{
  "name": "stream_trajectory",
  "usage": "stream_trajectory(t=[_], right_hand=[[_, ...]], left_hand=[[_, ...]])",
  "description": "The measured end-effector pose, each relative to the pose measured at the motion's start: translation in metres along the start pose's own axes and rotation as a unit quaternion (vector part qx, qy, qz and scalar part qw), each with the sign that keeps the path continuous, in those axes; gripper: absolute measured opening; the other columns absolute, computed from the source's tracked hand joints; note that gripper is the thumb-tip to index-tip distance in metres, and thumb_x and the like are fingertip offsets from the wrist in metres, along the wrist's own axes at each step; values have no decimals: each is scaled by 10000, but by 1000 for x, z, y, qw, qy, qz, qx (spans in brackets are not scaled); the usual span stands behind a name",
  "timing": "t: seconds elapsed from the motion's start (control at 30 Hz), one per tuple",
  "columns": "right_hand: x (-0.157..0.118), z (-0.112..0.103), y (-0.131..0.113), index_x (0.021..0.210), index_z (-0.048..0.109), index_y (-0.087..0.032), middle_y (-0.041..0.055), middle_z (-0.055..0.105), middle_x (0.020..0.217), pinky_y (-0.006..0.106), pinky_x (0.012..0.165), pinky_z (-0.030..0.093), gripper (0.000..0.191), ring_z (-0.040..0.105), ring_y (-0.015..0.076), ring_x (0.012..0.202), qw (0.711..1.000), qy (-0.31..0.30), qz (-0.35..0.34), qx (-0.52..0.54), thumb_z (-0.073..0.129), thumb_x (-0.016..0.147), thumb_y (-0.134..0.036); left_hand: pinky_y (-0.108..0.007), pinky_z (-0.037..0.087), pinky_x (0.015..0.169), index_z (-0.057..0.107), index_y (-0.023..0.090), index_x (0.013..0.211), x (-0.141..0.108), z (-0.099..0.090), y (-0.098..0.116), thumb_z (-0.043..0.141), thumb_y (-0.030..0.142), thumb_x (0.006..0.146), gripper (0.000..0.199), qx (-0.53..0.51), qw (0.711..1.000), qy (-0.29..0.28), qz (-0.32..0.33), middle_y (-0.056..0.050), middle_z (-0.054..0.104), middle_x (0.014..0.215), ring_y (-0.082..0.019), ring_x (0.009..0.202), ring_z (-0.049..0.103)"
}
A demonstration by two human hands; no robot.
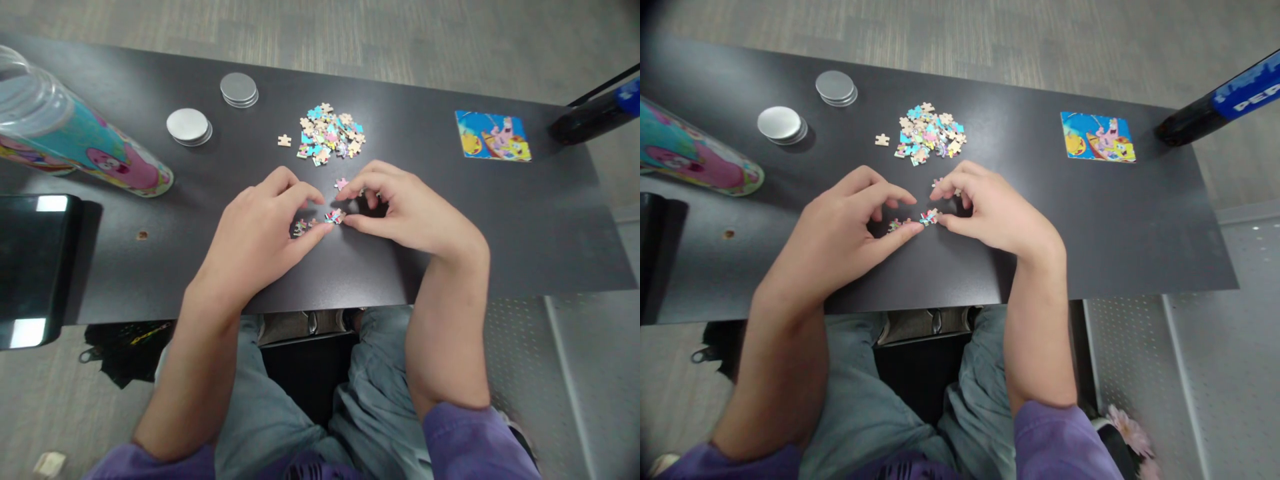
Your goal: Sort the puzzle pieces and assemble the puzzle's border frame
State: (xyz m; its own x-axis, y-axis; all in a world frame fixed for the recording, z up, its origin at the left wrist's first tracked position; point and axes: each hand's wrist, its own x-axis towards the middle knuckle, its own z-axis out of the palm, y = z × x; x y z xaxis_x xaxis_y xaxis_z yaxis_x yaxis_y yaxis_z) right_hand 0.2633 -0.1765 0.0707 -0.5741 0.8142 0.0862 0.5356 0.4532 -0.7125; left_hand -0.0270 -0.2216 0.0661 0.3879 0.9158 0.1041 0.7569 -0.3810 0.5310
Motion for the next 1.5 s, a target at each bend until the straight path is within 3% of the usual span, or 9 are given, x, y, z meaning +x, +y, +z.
stream_trajectory(t=[0.2, 0.5, 0.67, 0.87, 0.97, 1.1, 1.23, 1.37, 1.5], right_hand=[[2, 1, 10, 1195, 929, -296, 62, 767, 1129, 433, 841, 550, 153, 659, 273, 891, 999, -29, -14, -12, 913, 1047, -260], [-3, -1, 0, 1070, 779, -296, -15, 718, 866, 402, 780, 508, 165, 647, 242, 797, 998, -39, 39, 20, 912, 995, -234], [-7, -7, -11, 1124, 738, -327, 17, 798, 974, 467, 844, 591, 192, 698, 276, 828, 997, -20, 65, 33, 873, 1027, -230], [-23, -30, -15, 1152, 858, -356, 69, 856, 1073, 552, 900, 665, 199, 745, 346, 918, 993, -83, 81, 7, 941, 985, -285], [-32, -38, -8, 1164, 875, -362, 82, 873, 1125, 554, 882, 658, 169, 738, 352, 927, 994, -47, 100, 0, 938, 1011, -329], [-38, -42, 4, 1208, 870, -312, 83, 874, 1104, 491, 826, 617, 162, 717, 305, 877, 991, 33, 122, -43, 875, 1047, -316], [-40, -44, 10, 1233, 879, -281, 76, 859, 1067, 463, 815, 616, 187, 730, 290, 857, 988, 57, 125, -70, 855, 1048, -294], [-38, -41, 8, 1238, 911, -310, 79, 859, 1098, 497, 911, 652, 158, 779, 320, 916, 987, 57, 114, -94, 830, 1108, -271], [-29, -31, 6, 1283, 944, -276, 85, 854, 1103, 524, 1017, 667, 196, 797, 333, 969, 991, 44, 72, -102, 804, 1146, -276]], left_hand=[[-528, 692, 1072, 889, 273, 1478, 4, 4, 20, 712, 382, 1246, 312, 81, 995, -51, 4, -102, 833, 1463, -340, 1221, 825], [-524, 664, 1059, 926, 297, 1382, 6, 9, 14, 775, 312, 1203, 235, 49, 998, -43, 9, -84, 832, 1398, -332, 1162, 823], [-549, 650, 1065, 943, 307, 1383, 5, 10, 15, 711, 333, 1232, 277, 55, 997, -32, 34, -87, 836, 1375, -342, 1176, 806], [-511, 634, 1046, 918, 263, 1386, 5, 5, 21, 749, 297, 1248, 220, 75, 995, -38, 45, -93, 846, 1425, -321, 1167, 809], [-550, 630, 1041, 926, 256, 1385, -3, -1, 27, 796, 283, 1236, 199, 118, 990, -44, 69, -111, 853, 1418, -376, 1231, 812], [-673, 641, 1137, 869, 205, 1620, -30, -3, 54, 772, 380, 1255, 416, 186, 973, -54, 123, -206, 843, 1609, -494, 1429, 791], [-709, 659, 1263, 682, 26, 1877, -49, 6, 80, 584, 504, 1331, 732, 199, 971, -71, 115, -320, 752, 1812, -528, 1616, 765], [-690, 601, 1449, 632, -45, 1904, -43, 23, 89, 474, 629, 1361, 880, 200, 968, -111, 107, -316, 672, 1922, -504, 1793, 679], [-681, 547, 1532, 611, 23, 1949, -30, 40, 92, 505, 711, 1343, 923, 168, 970, -136, 110, -269, 586, 2009, -472, 1894, 586]])
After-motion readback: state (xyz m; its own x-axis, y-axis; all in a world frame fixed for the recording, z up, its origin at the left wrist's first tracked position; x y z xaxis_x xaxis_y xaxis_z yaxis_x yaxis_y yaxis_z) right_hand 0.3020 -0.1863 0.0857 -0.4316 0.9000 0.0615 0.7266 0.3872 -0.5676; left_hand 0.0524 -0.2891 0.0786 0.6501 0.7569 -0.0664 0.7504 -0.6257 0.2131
